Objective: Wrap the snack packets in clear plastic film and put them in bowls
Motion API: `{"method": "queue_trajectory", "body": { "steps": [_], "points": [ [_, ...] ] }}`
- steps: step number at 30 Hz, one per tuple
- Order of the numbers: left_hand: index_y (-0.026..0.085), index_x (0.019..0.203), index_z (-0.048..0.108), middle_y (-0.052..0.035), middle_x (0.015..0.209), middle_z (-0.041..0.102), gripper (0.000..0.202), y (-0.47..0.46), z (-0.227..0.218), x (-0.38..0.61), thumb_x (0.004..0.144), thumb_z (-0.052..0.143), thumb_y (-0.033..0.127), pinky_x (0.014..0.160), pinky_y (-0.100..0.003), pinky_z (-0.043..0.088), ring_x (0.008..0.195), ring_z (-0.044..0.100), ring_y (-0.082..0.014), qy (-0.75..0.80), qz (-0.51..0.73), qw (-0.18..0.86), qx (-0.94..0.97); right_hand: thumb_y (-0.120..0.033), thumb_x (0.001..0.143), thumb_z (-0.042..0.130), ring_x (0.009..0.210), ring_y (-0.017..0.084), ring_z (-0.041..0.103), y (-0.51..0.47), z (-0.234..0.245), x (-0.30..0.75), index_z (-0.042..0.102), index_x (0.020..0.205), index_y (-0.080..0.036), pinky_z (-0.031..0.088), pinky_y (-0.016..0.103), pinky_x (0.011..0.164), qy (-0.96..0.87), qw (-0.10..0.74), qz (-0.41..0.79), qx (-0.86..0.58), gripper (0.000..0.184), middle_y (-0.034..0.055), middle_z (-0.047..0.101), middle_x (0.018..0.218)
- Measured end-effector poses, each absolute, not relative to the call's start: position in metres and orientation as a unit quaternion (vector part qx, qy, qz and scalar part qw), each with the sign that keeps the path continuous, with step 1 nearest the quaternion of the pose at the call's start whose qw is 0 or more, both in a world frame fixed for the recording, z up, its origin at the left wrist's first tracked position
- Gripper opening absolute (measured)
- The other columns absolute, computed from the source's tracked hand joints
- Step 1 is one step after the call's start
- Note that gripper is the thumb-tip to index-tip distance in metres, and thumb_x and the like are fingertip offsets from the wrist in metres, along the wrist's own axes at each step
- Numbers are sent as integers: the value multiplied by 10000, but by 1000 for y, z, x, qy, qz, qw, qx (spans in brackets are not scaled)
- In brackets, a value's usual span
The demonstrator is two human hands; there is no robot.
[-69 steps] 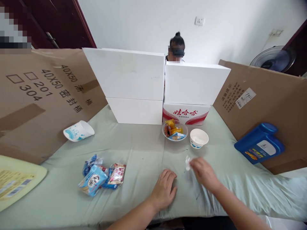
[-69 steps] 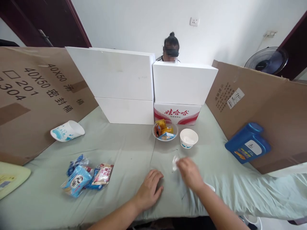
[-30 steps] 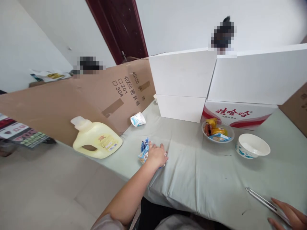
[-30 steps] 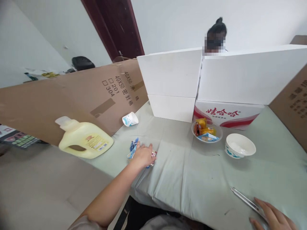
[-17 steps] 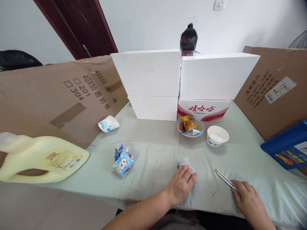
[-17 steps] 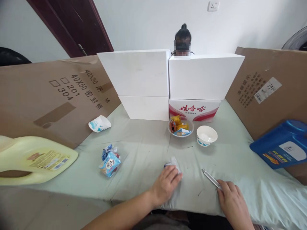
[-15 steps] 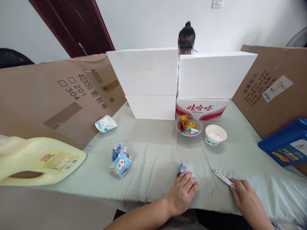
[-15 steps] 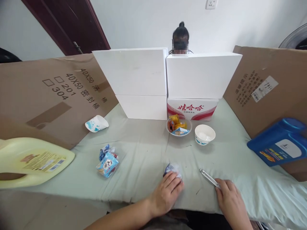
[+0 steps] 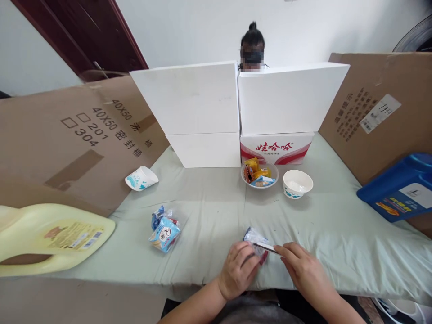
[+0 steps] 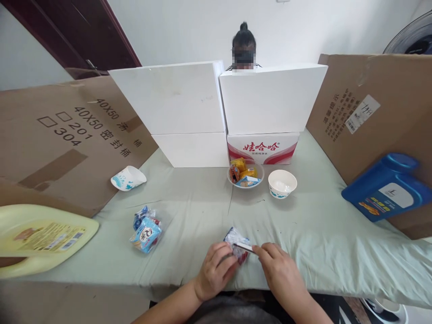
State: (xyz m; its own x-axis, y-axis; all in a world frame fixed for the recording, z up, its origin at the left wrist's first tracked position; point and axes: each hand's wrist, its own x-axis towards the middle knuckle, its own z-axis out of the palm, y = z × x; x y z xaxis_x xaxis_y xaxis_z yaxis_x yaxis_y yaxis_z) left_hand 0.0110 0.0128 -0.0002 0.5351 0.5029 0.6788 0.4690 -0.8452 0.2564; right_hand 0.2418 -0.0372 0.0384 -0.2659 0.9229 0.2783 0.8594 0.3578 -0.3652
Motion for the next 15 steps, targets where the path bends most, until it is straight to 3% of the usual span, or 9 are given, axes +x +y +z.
{"method": "queue_trajectory", "body": {
  "steps": [4, 8, 11, 13, 15],
  "points": [
    [178, 1132, 551, -115, 1067, 601, 244, 26, 5, 2, 891, 547, 214, 899, -429, 535, 1041, 581, -244, 352, 394, 89, 844, -248, 954, 423, 891, 171, 647, -49, 28, 294, 626, 1170, -298, 536, 296, 768, -781, 216, 53, -584, 300, 41, 663, 1038],
    [166, 1177, 550, -140, 1190, 580, 300, 39, 13, 3, 880, 542, 214, 928, -470, 507, 1102, 540, -273, 328, 354, 127, 867, -352, 950, 426, 880, 217, 625, -54, 8, 342, 649, 1137, -274, 509, 373, 774, -739, 191, -31, -646, 301, 62, 674, 978],
    [169, 1192, 572, -119, 1146, 610, 321, 39, 16, 14, 874, 542, 200, 906, -449, 512, 1047, 546, -257, 322, 322, 139, 879, -401, 936, 428, 965, 273, 598, -52, 1, 336, 672, 1043, -253, 489, 444, 808, -688, 205, -83, -691, 305, 93, 661, 1037],
    [183, 1155, 609, -96, 1041, 628, 278, 36, 17, 25, 886, 555, 226, 845, -413, 530, 947, 556, -235, 335, 310, 145, 878, -427, 912, 487, 1079, 295, 561, -48, 5, 309, 634, 1110, -242, 468, 483, 898, -685, 255, -72, -679, 308, 108, 622, 1148],
    [194, 1096, 649, -86, 972, 619, 221, 33, 18, 35, 899, 569, 257, 795, -389, 533, 881, 549, -222, 349, 309, 142, 873, -440, 871, 574, 1163, 281, 529, -43, 14, 274, 501, 1303, -234, 467, 458, 953, -720, 294, -2, -629, 484, 117, 566, 1253]
  ]
}}
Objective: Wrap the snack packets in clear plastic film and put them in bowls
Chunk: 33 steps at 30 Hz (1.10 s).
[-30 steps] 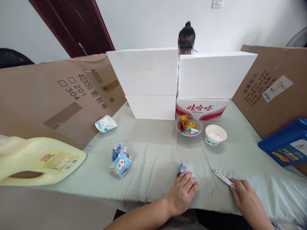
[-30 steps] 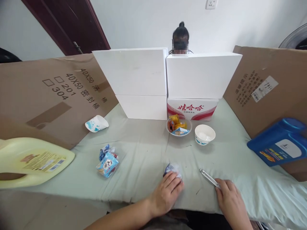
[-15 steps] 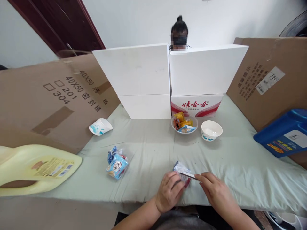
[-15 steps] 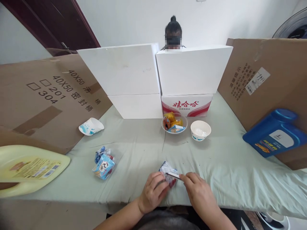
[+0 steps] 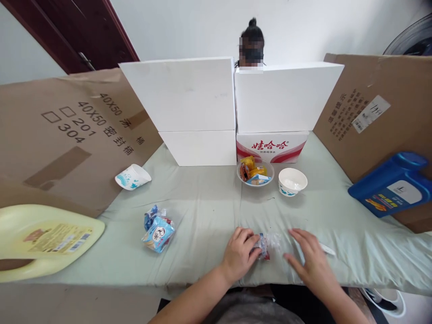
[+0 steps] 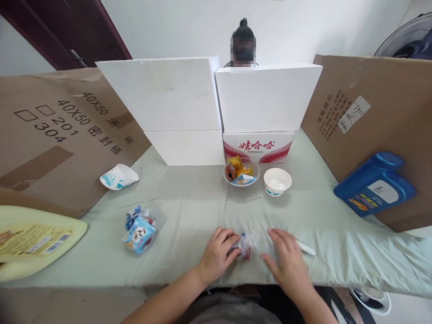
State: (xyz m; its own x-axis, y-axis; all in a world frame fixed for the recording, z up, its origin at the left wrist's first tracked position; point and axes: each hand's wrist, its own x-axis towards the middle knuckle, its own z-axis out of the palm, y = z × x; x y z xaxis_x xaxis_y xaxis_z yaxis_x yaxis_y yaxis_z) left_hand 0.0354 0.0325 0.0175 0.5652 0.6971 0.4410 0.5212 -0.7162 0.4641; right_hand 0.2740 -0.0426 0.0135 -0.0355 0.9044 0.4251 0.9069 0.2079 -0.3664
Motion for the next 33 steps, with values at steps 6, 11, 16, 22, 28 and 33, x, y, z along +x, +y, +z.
{"method": "queue_trajectory", "body": {
  "steps": [6, 11, 16, 22, 28, 33],
  "points": [
    [189, 866, 673, -61, 875, 622, 182, 34, 19, 35, 933, 508, 226, 757, -323, 515, 841, 573, -188, 382, 381, 225, 812, -228, 934, 408, 885, 182, 648, -21, 24, 235, 546, 1194, -236, 540, 318, 764, -728, 329, 139, -585, 294, 67, 645, 1017],
    [176, 806, 585, -25, 770, 612, 240, 45, 10, -11, 950, 436, 297, 639, -260, 505, 707, 598, -152, 512, 404, 264, 711, -240, 911, 405, 781, 185, 639, -28, 8, 280, 584, 966, -228, 531, 308, 681, -673, 325, 114, -654, 187, 43, 639, 886],
    [191, 1015, 600, -69, 972, 651, 189, 36, 8, -13, 929, 466, 292, 685, -282, 533, 787, 628, -167, 452, 384, 246, 766, -109, 801, 421, 1018, 234, 583, -34, 6, 280, 570, 1116, -222, 510, 415, 884, -688, 317, 30, -653, 367, 85, 607, 1069],
    [228, 1302, 508, -92, 1157, 597, 452, 30, 18, 39, 868, 584, 333, 678, -298, 554, 733, 623, -159, 346, 280, 278, 851, 7, 703, 455, 1277, 293, 381, -14, 45, 256, 478, 1344, -234, 393, 492, 1018, -754, 211, 27, -621, 685, 110, 403, 1431],
    [197, 876, 659, -44, 907, 602, 175, 46, 12, 12, 904, 516, 293, 714, -268, 530, 799, 616, -159, 406, 375, 296, 779, -78, 768, 519, 1037, 236, 542, -19, 40, 271, 623, 1015, -202, 448, 421, 913, -753, 221, 109, -610, 296, 73, 644, 1076],
    [171, 871, 634, -21, 798, 616, 189, 52, 3, -44, 863, 558, 344, 597, -245, 508, 653, 592, -141, 554, 416, 238, 680, -162, 840, 494, 1113, 259, 531, -36, 36, 285, 525, 1197, -182, 455, 462, 936, -708, 288, 73, -640, 359, 122, 588, 1181]
  ]
}}
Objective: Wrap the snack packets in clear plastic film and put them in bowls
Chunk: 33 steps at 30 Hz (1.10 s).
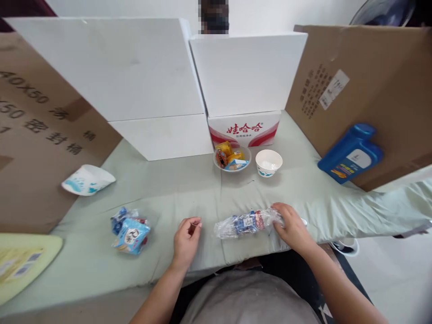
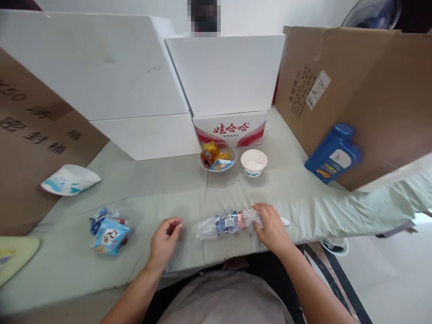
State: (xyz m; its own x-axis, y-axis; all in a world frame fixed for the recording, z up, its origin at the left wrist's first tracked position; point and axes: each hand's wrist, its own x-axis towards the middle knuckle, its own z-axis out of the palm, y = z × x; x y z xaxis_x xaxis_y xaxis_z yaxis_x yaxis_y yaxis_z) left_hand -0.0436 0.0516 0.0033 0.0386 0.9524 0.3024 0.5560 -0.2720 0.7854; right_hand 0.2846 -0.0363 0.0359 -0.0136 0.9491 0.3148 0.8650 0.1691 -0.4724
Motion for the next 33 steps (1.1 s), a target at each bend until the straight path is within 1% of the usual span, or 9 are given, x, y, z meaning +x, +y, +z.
{"method": "queue_trajectory", "body": {
  "steps": [3, 6, 11, 14, 18, 21, 24, 28, 33],
  "points": [
    [174, 897, 617, -18, 786, 622, 144, 38, 13, -48, 883, 546, 298, 584, -225, 493, 651, 590, -131, 521, 443, 201, 701, -243, 872, 539, 1222, 267, 477, -47, 51, 274, 424, 1329, -204, 426, 469, 997, -694, 356, 27, -625, 473, 134, 529, 1283],
    [184, 853, 610, -5, 700, 620, 108, 19, 28, -27, 897, 519, 222, 587, -223, 474, 609, 577, -120, 345, 409, 213, 817, -270, 856, 599, 1281, 283, 443, -48, 64, 254, 468, 1315, -237, 374, 495, 1047, -781, 307, 13, -543, 479, 107, 554, 1293],
    [175, 812, 614, -19, 687, 642, 118, 2, 39, 11, 886, 528, 206, 615, -263, 485, 605, 580, -134, 154, 320, 217, 909, -152, 887, 516, 1220, 251, 512, -22, 60, 241, 635, 994, -234, 307, 512, 1082, -826, 215, 25, -520, 180, 52, 651, 1169],
    [179, 900, 642, -65, 877, 682, 133, 10, 35, 20, 897, 510, 197, 805, -336, 516, 872, 635, -195, 188, 291, 179, 921, -163, 923, 469, 921, 188, 617, 1, 60, 247, 623, 914, -211, 408, 419, 965, -790, 251, 23, -558, 162, 40, 686, 913],
    [164, 1255, 542, -150, 1286, 570, 362, 28, 26, 30, 923, 520, 304, 1031, -538, 385, 1242, 481, -318, 314, 238, 108, 913, -172, 905, 509, 1068, 271, 550, 18, 68, 249, 625, 991, -193, 400, 457, 941, -722, 305, -102, -612, 146, 90, 665, 1047],
    [151, 1354, 445, -150, 1311, 551, 487, 36, 20, 37, 926, 538, 364, 1068, -595, 306, 1267, 444, -334, 371, 196, 94, 903, -107, 897, 476, 1013, 231, 557, 13, 68, 241, 614, 1069, -200, 445, 407, 902, -748, 357, -99, -550, 239, 86, 655, 1044],
    [154, 1277, 516, -109, 1114, 625, 358, 36, 19, 39, 942, 503, 279, 1072, -557, 303, 1117, 526, -281, 379, 209, 90, 897, -78, 895, 417, 875, 177, 588, 4, 57, 237, 615, 1103, -208, 495, 313, 776, -831, 311, 8, -460, 315, 64, 666, 963],
    [186, 954, 658, -63, 854, 613, 246, 21, 26, 27, 947, 415, 148, 954, -439, 398, 929, 540, -226, 326, 224, 87, 914, -91, 902, 384, 929, 192, 627, 3, 41, 246, 611, 1144, -179, 498, 308, 786, -777, 153, 67, -607, 343, 80, 682, 1006],
    [228, 843, 674, -16, 738, 604, 200, 5, 43, 15, 873, 609, 415, 722, -307, 450, 781, 568, -197, 138, 41, 214, 966, -237, 956, 411, 824, 238, 627, 5, 49, 250, 657, 1026, -154, 483, 360, 744, -726, 75, 59, -681, 268, 105, 674, 854]
  ]
}}
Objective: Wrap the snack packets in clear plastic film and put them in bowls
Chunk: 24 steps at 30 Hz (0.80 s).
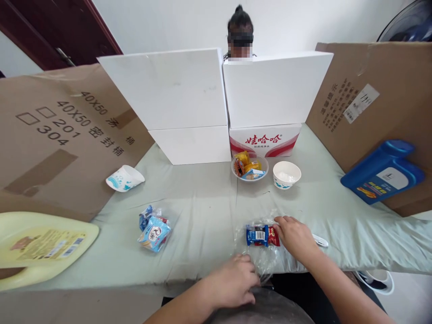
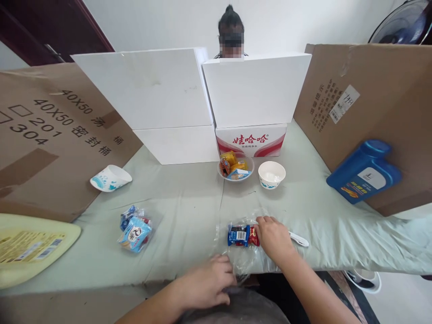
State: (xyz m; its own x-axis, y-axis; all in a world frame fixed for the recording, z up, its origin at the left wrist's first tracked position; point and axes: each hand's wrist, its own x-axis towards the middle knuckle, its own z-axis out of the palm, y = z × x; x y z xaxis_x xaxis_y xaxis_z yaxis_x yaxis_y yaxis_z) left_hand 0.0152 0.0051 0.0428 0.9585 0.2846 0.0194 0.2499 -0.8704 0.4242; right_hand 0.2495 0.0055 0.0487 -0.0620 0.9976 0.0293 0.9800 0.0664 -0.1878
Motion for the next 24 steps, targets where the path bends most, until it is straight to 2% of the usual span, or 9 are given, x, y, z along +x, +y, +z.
{"method": "queue_trajectory", "body": {
  "steps": [3, 6, 10, 13, 15, 18, 20, 22, 24],
  "points": [
    [210, 855, 663, -25, 789, 627, 214, 13, 48, 24, 917, 547, 380, 738, -288, 475, 788, 590, -180, 206, 96, 276, 934, -294, 917, 533, 970, 242, 583, 4, 54, 233, 642, 1066, -207, 459, 378, 858, -780, 102, 88, -611, 204, 83, 655, 987],
    [195, 1021, 628, -80, 1013, 637, 232, 33, 38, 33, 963, 406, 226, 876, -355, 490, 978, 588, -203, 319, 240, 267, 877, -297, 799, 686, 1054, 275, 544, 4, 47, 219, 590, 1195, -234, 454, 423, 889, -822, 90, 122, -548, 412, 84, 614, 1132],
    [192, 1380, 429, -136, 1377, 500, 461, 52, 5, 28, 963, 450, 388, 1072, -544, 351, 1331, 394, -304, 347, 223, 174, 894, -179, 803, 629, 1109, 294, 528, 3, 31, 225, 497, 1340, -297, 448, 457, 908, -832, 54, 122, -538, 566, 87, 574, 1246],
    [202, 1488, 274, -126, 1521, 344, 774, 52, -9, 21, 870, 554, 574, 1127, -618, 214, 1438, 181, -364, 354, 125, 142, 916, -66, 765, 538, 1101, 255, 547, 4, 32, 245, 510, 1342, -312, 444, 414, 937, -818, 69, 168, -545, 628, 75, 593, 1208],
    [219, 1505, 240, -111, 1557, 277, 871, 50, -10, 20, 818, 599, 616, 1140, -627, 162, 1452, 120, -373, 365, 87, 144, 916, -54, 734, 507, 1072, 227, 569, 9, 42, 257, 543, 1316, -293, 449, 378, 943, -796, 113, 221, -553, 630, 74, 610, 1164],
    [246, 1501, 264, -94, 1584, 205, 847, 49, -6, 21, 818, 586, 628, 1150, -624, 119, 1460, 66, -373, 373, 61, 163, 912, -162, 778, 538, 1036, 206, 599, 33, 63, 268, 585, 1262, -261, 464, 349, 932, -737, 229, 310, -556, 496, 63, 634, 1132],
    [257, 1494, 285, -89, 1590, 183, 811, 49, -4, 21, 832, 557, 637, 1156, -617, 102, 1463, 54, -368, 372, 59, 177, 909, -290, 816, 571, 936, 202, 634, 64, 78, 273, 599, 1216, -216, 508, 334, 843, -658, 299, 351, -595, 408, 53, 669, 1037],
    [267, 1495, 284, -79, 1592, 181, 808, 50, -5, 21, 833, 542, 652, 1164, -606, 92, 1465, 56, -357, 374, 62, 189, 906, -381, 870, 524, 793, 189, 647, 105, 90, 279, 593, 1173, -167, 531, 314, 708, -576, 331, 350, -660, 377, 43, 681, 896],
    [280, 1495, 281, -65, 1594, 181, 812, 50, -6, 19, 828, 538, 665, 1171, -595, 89, 1467, 59, -348, 377, 64, 198, 903, -388, 931, 444, 790, 181, 644, 151, 101, 287, 584, 1141, -135, 529, 308, 705, -548, 337, 318, -696, 357, 55, 675, 893]
  ]
}}
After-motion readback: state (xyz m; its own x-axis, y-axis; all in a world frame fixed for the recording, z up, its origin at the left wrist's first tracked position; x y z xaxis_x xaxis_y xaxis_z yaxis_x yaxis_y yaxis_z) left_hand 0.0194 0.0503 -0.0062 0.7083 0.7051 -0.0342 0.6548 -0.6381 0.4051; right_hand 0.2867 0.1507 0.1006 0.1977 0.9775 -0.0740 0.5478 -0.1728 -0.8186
